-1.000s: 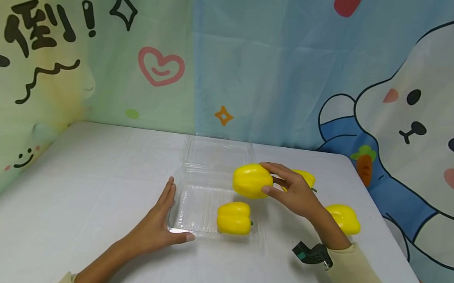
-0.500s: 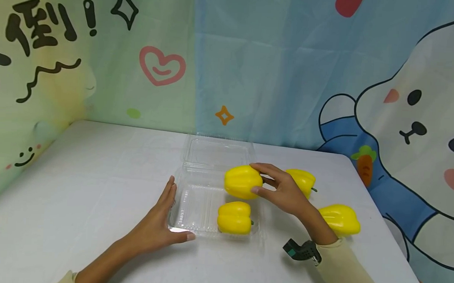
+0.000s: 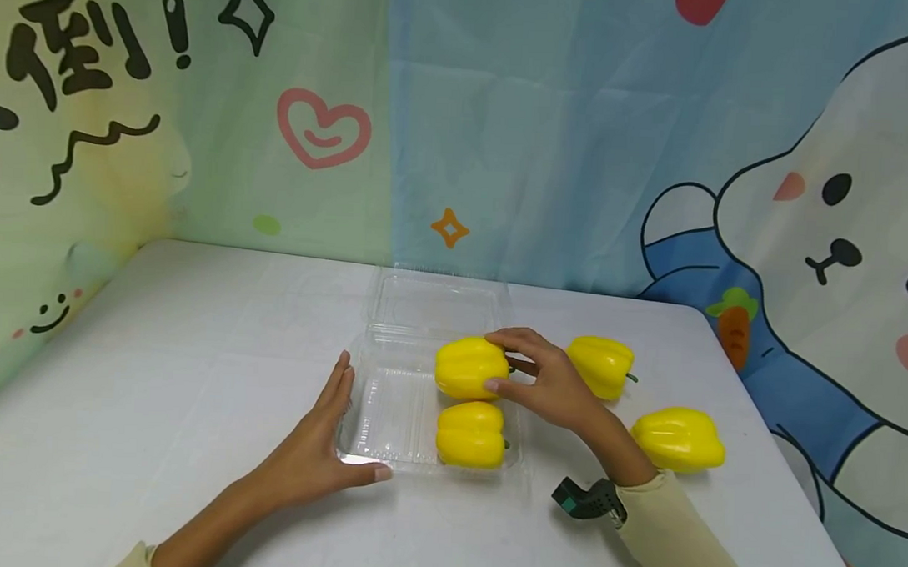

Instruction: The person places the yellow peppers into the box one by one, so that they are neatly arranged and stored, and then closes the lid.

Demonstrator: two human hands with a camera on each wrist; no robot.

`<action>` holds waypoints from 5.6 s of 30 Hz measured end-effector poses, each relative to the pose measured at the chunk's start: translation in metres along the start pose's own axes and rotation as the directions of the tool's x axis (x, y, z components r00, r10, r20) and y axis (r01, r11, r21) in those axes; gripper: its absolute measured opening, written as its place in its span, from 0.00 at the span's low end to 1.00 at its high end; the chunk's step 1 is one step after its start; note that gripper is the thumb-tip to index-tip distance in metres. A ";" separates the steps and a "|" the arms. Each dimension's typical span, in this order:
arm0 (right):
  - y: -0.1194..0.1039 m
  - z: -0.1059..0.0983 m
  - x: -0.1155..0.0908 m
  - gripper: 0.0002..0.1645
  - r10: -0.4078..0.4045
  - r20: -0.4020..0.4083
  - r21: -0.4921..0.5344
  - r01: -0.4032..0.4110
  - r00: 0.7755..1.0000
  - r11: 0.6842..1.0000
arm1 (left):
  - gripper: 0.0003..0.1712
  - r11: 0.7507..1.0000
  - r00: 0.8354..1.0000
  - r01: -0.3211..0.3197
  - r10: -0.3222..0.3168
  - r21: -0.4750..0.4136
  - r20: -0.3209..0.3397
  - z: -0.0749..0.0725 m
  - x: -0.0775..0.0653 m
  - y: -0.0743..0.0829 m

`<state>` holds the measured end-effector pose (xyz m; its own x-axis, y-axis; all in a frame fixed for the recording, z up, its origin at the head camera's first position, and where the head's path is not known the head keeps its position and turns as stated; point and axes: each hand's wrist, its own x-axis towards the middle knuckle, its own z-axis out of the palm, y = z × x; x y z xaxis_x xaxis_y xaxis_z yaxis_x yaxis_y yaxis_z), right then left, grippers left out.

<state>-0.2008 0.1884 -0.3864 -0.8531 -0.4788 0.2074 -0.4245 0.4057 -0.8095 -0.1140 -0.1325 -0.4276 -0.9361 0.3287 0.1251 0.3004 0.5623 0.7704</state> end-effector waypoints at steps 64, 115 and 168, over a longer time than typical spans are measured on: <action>0.007 0.004 -0.002 0.38 -0.004 0.045 -0.253 0.015 0.999 0.967 | 0.76 1.000 1.000 0.004 -0.004 -0.002 0.005 0.000 0.001 0.003; 0.023 -0.052 -0.019 0.20 -0.055 -0.247 -0.198 0.005 0.967 0.980 | 0.76 1.000 1.000 0.001 -0.001 0.000 0.005 0.002 -0.001 0.004; 0.056 -0.116 -0.046 0.44 0.382 -0.058 -0.359 -0.377 0.922 0.854 | 0.76 1.000 1.000 -0.005 0.005 0.006 -0.005 0.002 0.000 0.001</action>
<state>-0.2203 0.3234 -0.3775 -0.9665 -0.2415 -0.0866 -0.1502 0.8062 -0.5723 -0.1130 -0.1306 -0.4279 -0.9356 0.3274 0.1321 0.3060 0.5654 0.7660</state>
